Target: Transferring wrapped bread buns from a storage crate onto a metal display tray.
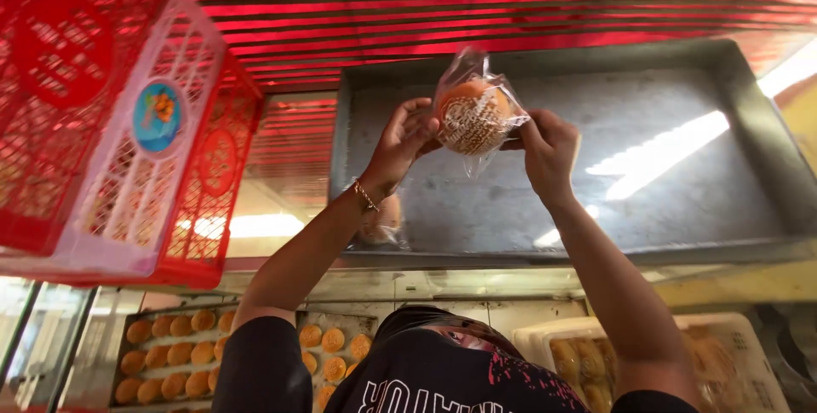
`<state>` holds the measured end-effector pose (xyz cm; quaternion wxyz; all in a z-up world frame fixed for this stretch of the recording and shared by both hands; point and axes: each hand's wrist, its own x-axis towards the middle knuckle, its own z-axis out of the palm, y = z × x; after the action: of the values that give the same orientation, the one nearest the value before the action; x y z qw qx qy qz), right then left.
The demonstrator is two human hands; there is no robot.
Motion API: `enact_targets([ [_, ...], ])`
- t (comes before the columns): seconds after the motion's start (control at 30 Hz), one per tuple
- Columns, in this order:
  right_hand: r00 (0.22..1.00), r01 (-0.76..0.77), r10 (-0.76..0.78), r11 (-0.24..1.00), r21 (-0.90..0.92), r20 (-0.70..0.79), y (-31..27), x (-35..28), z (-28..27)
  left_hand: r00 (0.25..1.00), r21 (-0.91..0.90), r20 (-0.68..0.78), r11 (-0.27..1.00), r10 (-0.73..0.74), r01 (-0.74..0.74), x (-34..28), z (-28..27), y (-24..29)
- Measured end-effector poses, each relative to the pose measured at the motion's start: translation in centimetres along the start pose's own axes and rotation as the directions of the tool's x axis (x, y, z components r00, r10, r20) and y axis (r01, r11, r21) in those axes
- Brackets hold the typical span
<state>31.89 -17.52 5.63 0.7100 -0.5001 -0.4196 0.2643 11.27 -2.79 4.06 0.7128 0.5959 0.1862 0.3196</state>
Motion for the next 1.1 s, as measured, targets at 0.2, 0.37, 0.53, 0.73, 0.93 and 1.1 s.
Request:
enact_targets([
  [0.2, 0.898, 0.178, -0.290, 0.928, -0.328, -0.332, -3.6, -9.2, -9.4, 0.975, -0.351, 0.204, 0.923, -0.092, 0.160, 4.9, 15.6, -2.4],
  [0.37, 0.716, 0.054, -0.595, 0.569, -0.821, -0.365, -6.4, -17.0, -17.8, 0.941, -0.246, 0.336, 0.968, 0.039, 0.048, 8.0, 32.8, -5.2],
  [0.53, 0.761, -0.128, -0.540, 0.418, -0.899, -0.360, -10.4, -25.2, -25.8, 0.869, -0.161, 0.494, 0.977, -0.041, 0.137, 7.9, 46.5, -9.6],
  [0.73, 0.705, -0.344, -0.163, 0.772, -0.534, -0.690, -8.8, -38.2, -37.0, 0.816, -0.065, 0.577, 0.995, -0.023, 0.075, 1.9, 58.6, -17.1],
  [0.93, 0.350, -0.126, -0.086, 0.982, -0.138, -0.933, -8.2, -43.4, -39.8, 0.659, 0.049, 0.750, 0.998, -0.063, 0.040, -4.9, 63.1, -24.1],
  [1.1, 0.214, 0.187, -0.068, 0.982, -0.028, -0.975, 1.4, -47.2, -43.2, 0.623, 0.247, 0.747, 0.967, -0.233, 0.065, -7.0, 62.0, -33.2],
])
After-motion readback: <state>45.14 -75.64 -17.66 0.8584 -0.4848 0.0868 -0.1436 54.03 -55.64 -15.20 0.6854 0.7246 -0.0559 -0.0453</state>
